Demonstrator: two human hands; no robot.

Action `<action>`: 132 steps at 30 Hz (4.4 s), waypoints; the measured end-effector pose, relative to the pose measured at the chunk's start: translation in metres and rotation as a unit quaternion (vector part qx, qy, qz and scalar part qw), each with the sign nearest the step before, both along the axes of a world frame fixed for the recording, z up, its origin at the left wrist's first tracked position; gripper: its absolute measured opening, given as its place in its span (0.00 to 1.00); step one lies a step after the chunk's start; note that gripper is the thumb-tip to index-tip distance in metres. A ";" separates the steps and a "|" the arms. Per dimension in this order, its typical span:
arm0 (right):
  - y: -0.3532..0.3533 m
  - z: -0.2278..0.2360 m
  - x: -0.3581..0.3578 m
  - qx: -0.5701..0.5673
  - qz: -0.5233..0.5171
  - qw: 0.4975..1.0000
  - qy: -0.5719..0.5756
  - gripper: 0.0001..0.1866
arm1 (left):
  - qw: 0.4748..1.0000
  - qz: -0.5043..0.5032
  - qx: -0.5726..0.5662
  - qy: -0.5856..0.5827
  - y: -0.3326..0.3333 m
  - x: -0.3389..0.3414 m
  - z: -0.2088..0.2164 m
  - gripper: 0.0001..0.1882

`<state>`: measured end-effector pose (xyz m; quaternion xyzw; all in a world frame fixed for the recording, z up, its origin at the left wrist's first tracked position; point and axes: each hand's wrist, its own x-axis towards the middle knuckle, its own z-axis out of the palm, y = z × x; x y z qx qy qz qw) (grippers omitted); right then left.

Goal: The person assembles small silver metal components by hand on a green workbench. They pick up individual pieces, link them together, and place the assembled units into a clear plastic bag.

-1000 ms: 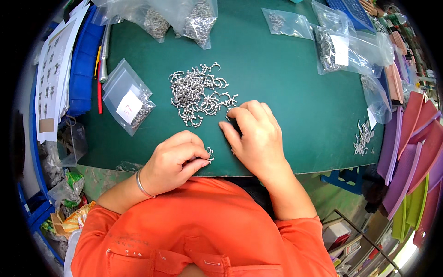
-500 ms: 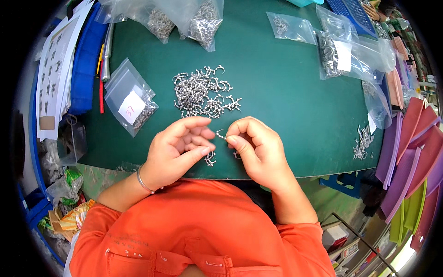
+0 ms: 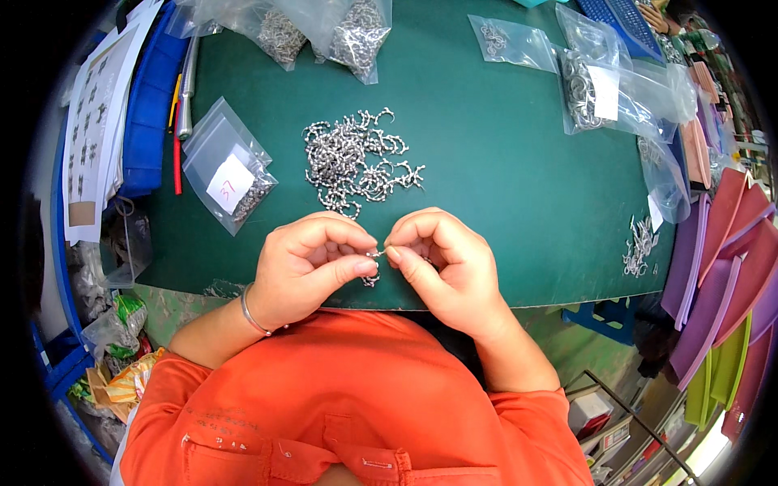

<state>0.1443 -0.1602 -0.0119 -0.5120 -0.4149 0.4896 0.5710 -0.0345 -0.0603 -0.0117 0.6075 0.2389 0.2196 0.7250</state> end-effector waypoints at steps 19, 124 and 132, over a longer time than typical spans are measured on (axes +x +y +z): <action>-0.017 0.025 0.011 -0.068 0.050 0.917 -0.390 0.09 | 0.960 0.007 0.270 0.075 0.000 -0.007 0.002 0.05; 0.025 0.008 0.007 0.044 0.020 0.951 -0.304 0.14 | 0.971 0.073 -0.227 0.004 0.012 0.003 0.000 0.05; 0.028 0.012 0.001 0.025 0.013 0.966 -0.258 0.10 | 0.972 0.086 -0.218 -0.026 0.011 0.005 -0.005 0.07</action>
